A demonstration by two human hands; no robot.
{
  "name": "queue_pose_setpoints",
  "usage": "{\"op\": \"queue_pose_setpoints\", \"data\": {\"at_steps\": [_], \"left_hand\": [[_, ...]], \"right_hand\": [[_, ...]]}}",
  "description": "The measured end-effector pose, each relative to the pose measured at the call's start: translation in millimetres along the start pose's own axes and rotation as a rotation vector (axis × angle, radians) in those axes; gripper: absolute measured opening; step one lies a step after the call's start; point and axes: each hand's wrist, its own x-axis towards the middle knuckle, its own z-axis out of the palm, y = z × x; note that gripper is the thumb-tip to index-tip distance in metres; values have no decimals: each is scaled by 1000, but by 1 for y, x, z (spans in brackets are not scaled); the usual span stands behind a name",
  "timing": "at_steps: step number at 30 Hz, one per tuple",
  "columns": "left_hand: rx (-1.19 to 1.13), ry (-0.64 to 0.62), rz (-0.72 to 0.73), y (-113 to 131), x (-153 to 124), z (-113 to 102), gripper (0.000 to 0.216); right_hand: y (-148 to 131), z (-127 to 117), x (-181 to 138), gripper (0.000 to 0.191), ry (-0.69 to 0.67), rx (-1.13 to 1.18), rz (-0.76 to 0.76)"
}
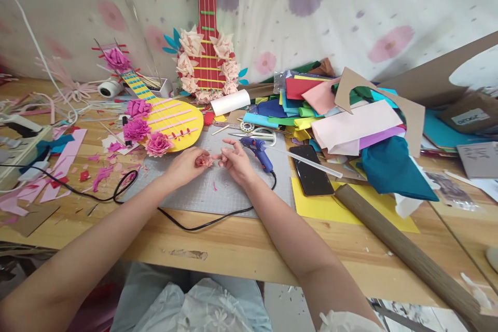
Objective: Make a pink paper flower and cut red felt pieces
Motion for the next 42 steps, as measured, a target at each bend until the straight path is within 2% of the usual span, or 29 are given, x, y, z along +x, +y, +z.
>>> {"op": "queue_pose_setpoints", "data": {"at_steps": [5, 8, 11, 14, 17, 19, 26, 32, 39, 42], "left_hand": [[7, 133, -2, -6, -1, -34, 18], [61, 290, -18, -14, 0, -58, 17], [149, 427, -70, -19, 4, -68, 19], [220, 407, -57, -21, 10, -57, 27], [283, 321, -31, -23, 16, -38, 48], [343, 298, -14, -27, 18, -28, 53], [353, 366, 6, -33, 12, -26, 60], [399, 378, 37, -28, 1, -26, 38], [422, 384, 63, -31, 1, -24, 25], [420, 396, 84, -33, 1, -26, 27]], "right_hand": [[-7, -4, -3, 40, -47, -9, 138], [-1, -5, 1, 37, 31, -68, 158], [5, -7, 5, 33, 155, -166, 101], [9, -9, 8, 30, 215, -272, 28], [11, -10, 8, 28, 203, -345, 1], [13, -10, 8, 27, 191, -383, -7], [19, -10, 9, 24, 147, -457, -28], [22, -10, 9, 22, 108, -489, -29], [24, -12, 10, 22, 97, -531, -32], [25, -13, 10, 20, 104, -551, -48]]}}
